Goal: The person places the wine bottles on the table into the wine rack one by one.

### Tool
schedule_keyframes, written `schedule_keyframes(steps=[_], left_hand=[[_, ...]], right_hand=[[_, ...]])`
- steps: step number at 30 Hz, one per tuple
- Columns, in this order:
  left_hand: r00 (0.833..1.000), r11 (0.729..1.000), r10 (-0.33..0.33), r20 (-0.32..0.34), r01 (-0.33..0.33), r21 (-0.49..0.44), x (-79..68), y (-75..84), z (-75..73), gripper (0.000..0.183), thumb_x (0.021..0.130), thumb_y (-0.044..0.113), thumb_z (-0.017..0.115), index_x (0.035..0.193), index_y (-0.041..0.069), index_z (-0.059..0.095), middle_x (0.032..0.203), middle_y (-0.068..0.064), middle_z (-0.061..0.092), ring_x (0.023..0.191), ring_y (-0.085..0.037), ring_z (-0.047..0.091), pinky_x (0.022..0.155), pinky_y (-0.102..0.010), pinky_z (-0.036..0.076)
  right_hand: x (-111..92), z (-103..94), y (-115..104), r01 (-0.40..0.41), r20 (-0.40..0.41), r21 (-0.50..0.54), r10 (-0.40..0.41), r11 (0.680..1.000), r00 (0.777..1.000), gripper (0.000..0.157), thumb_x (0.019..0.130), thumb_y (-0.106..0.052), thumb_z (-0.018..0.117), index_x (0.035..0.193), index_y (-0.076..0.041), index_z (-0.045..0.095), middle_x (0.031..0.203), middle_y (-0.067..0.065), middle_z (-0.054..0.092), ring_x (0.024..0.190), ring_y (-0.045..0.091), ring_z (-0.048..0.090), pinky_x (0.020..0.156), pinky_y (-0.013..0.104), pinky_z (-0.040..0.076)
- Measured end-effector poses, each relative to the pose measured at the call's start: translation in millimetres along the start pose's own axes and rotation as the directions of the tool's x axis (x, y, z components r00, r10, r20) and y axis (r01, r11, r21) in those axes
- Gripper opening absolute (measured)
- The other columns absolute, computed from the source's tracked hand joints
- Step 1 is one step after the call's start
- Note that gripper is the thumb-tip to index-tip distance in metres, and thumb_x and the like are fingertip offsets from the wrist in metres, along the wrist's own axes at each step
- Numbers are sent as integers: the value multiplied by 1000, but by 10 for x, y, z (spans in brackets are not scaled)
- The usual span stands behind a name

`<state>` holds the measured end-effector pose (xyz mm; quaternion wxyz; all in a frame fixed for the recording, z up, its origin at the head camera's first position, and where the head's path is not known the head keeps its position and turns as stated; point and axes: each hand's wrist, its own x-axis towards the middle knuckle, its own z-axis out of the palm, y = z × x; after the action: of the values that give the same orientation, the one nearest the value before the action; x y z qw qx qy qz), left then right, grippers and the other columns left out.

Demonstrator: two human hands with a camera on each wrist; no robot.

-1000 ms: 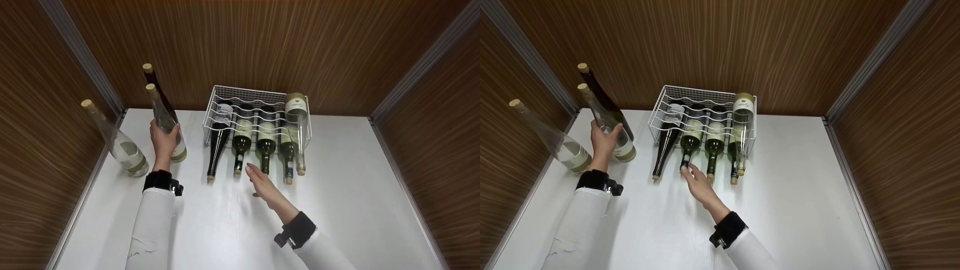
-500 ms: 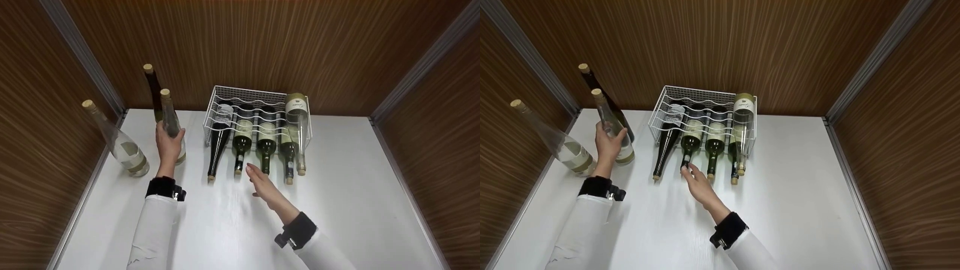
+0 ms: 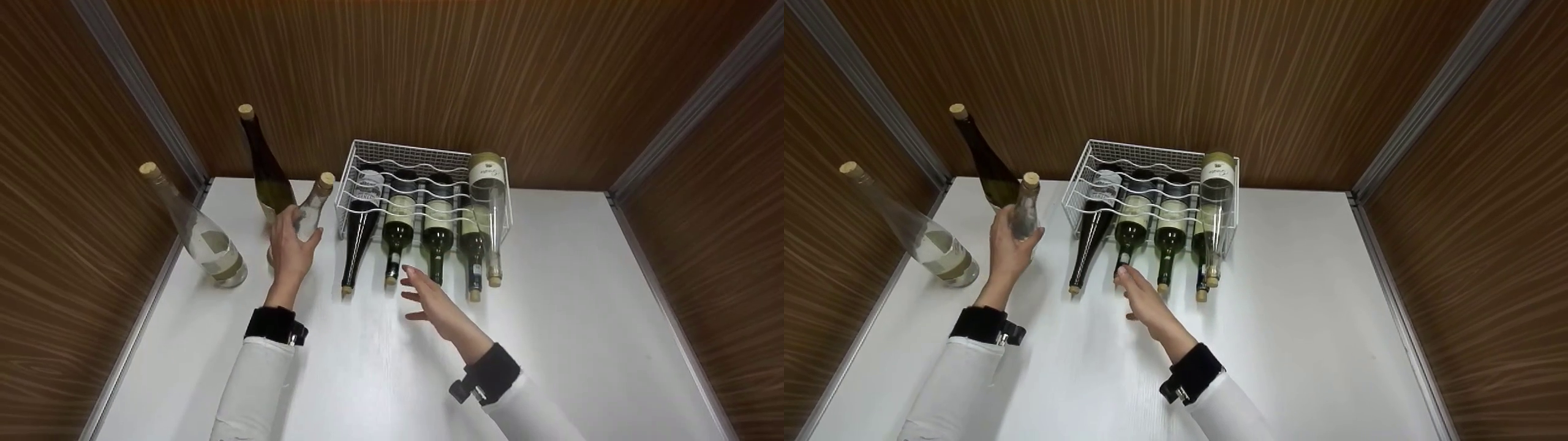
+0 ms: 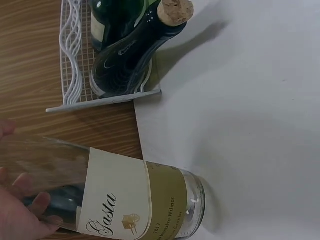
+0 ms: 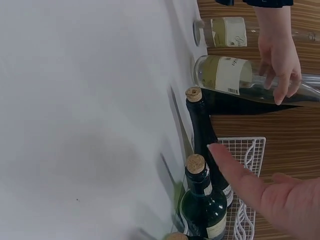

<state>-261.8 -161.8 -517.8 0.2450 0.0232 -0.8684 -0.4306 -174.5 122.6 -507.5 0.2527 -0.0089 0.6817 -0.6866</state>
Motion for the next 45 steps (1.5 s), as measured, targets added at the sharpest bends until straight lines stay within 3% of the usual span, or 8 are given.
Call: schedule_keyframes(steps=[6,13,21,27,31,38,41,45], left_hand=[[980,977,199,5,-199,81,-151,28,59,54,78,10,82,124,2,56,122,-18,56,117,-37,47,102,-49,33],[921,908,382,73,-388,158,-324,65,128,54,71,5,84,120,5,61,116,-14,58,113,-35,50,104,-51,33],[885,861,435,165,-462,211,-505,99,171,62,64,0,84,122,9,63,118,-13,57,118,-36,47,110,-56,26],[845,815,487,222,-531,232,-601,123,202,65,60,-1,84,120,13,66,120,-13,58,120,-36,47,110,-55,26],[810,773,522,268,-582,252,-645,141,228,62,61,-2,83,118,16,67,121,-12,58,121,-36,47,110,-55,26],[736,674,569,367,-673,306,-726,186,265,57,67,-3,76,118,22,66,119,-12,60,121,-37,49,111,-53,27],[724,656,564,397,-685,316,-760,230,275,60,65,-3,78,118,24,66,119,-11,61,120,-36,50,111,-51,27],[713,638,563,419,-697,328,-798,280,285,61,64,-3,79,117,25,67,118,-10,62,119,-36,51,110,-51,29]], right_hand=[[0,-52,-36,-19,116,158,0,987,993,71,104,-53,33,155,-5,23,152,26,31,134,41,40,97,55,45],[11,-105,-68,-46,168,281,-2,959,986,76,103,-56,35,154,-1,23,150,27,34,126,36,51,95,57,46],[0,-117,-75,-70,200,342,0,937,980,78,101,-58,37,152,0,24,150,27,34,132,45,42,93,58,47],[26,-105,-86,-126,256,372,29,920,966,79,102,-59,35,153,-7,3,148,28,38,133,45,40,94,58,46],[45,-106,-103,-162,272,379,58,911,961,77,102,-55,37,153,0,18,146,27,40,130,42,46,95,57,46],[51,-111,-133,-155,295,210,89,965,951,60,104,-37,47,143,8,41,131,23,57,95,26,67,70,35,58],[53,-86,-133,-137,268,77,112,988,957,51,102,-33,50,137,5,50,113,14,66,70,13,62,48,22,48],[52,-49,-100,-105,219,-73,118,992,968,44,100,-33,55,122,5,60,95,7,65,55,8,50,40,19,35]])
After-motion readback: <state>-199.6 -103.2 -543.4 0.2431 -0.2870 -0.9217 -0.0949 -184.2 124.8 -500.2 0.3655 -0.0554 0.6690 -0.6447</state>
